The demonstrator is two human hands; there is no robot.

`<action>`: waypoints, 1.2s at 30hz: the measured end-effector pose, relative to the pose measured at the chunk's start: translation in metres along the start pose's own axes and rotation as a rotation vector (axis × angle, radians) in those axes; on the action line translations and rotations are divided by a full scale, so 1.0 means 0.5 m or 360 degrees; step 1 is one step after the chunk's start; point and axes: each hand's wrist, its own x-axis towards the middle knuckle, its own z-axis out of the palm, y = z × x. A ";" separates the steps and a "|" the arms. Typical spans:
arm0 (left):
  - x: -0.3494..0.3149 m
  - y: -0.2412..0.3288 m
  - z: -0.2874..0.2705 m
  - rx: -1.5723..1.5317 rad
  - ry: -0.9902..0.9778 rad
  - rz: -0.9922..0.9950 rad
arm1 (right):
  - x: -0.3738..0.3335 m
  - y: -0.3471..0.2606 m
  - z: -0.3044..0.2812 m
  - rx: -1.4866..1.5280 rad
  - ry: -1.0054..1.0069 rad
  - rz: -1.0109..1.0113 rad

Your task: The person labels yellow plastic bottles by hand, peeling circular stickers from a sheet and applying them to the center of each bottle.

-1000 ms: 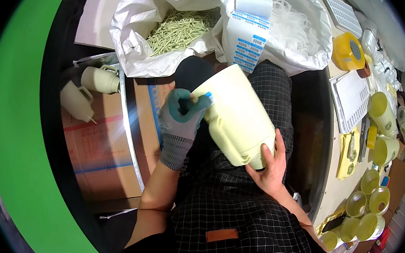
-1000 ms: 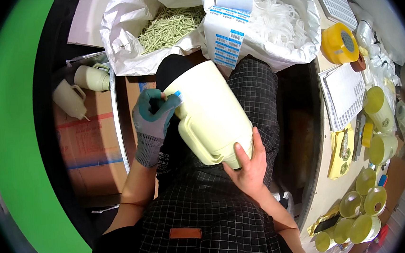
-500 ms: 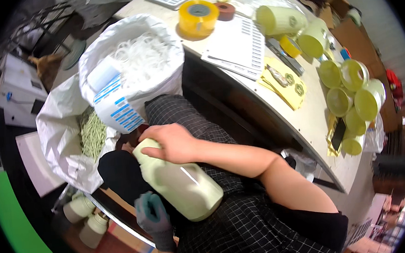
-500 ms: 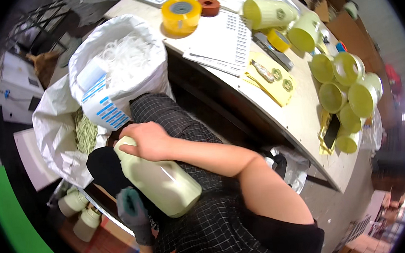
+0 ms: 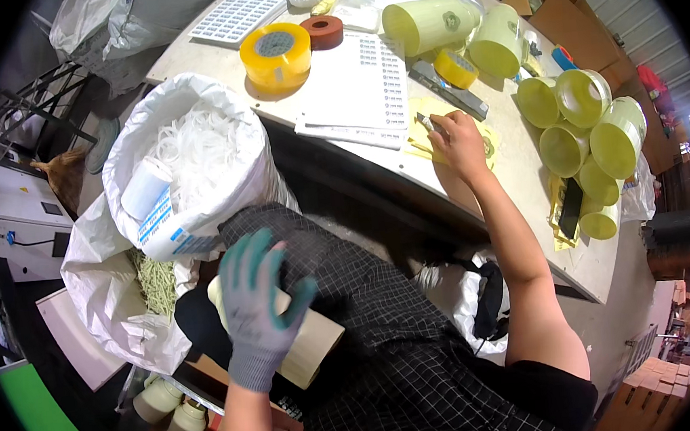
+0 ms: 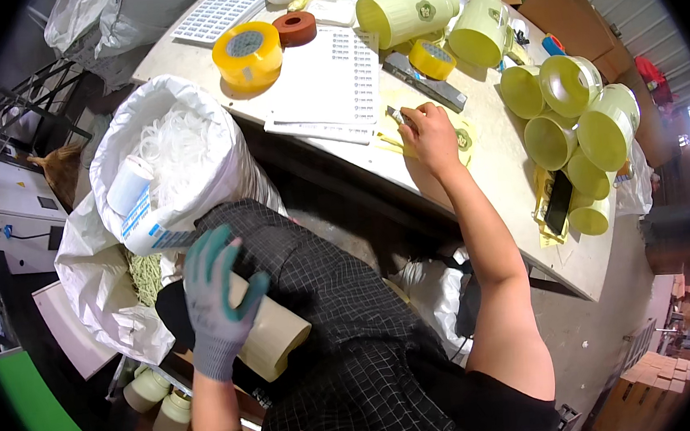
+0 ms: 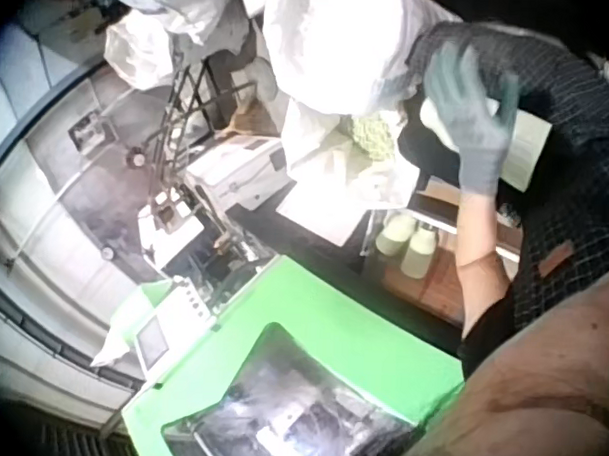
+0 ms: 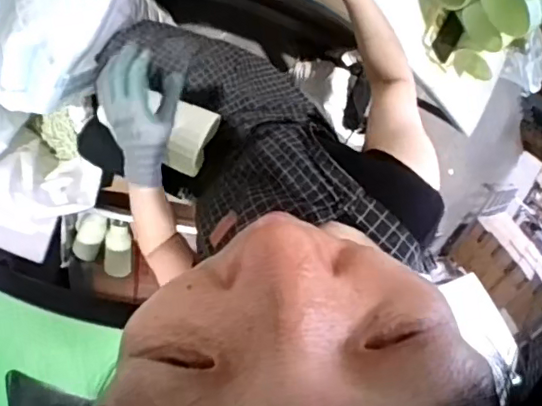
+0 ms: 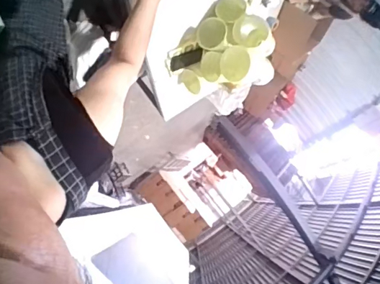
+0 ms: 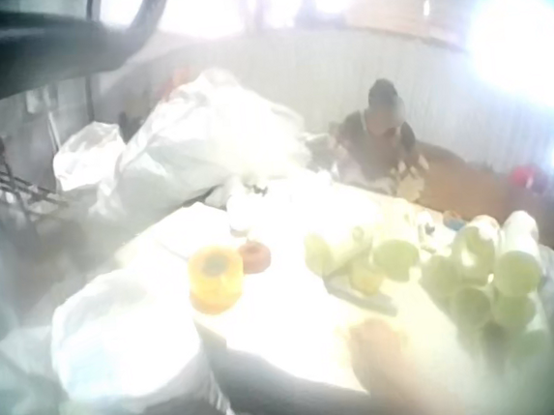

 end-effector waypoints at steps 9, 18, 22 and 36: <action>0.379 -0.001 0.386 0.0168 -0.0060 0.0565 | 0.211 -0.080 0.117 0.0306 0.0178 -0.0207; 0.379 0.014 0.424 0.0095 -0.0144 0.0484 | 0.265 -0.036 0.166 0.0016 0.0119 -0.0132; 0.383 0.018 0.424 0.0128 -0.0140 0.0480 | 0.284 -0.043 0.144 0.0272 0.0167 -0.0049; -0.111 0.001 0.003 -0.0149 0.0076 -0.0197 | -0.081 -0.478 0.018 0.1115 -0.0427 -0.0631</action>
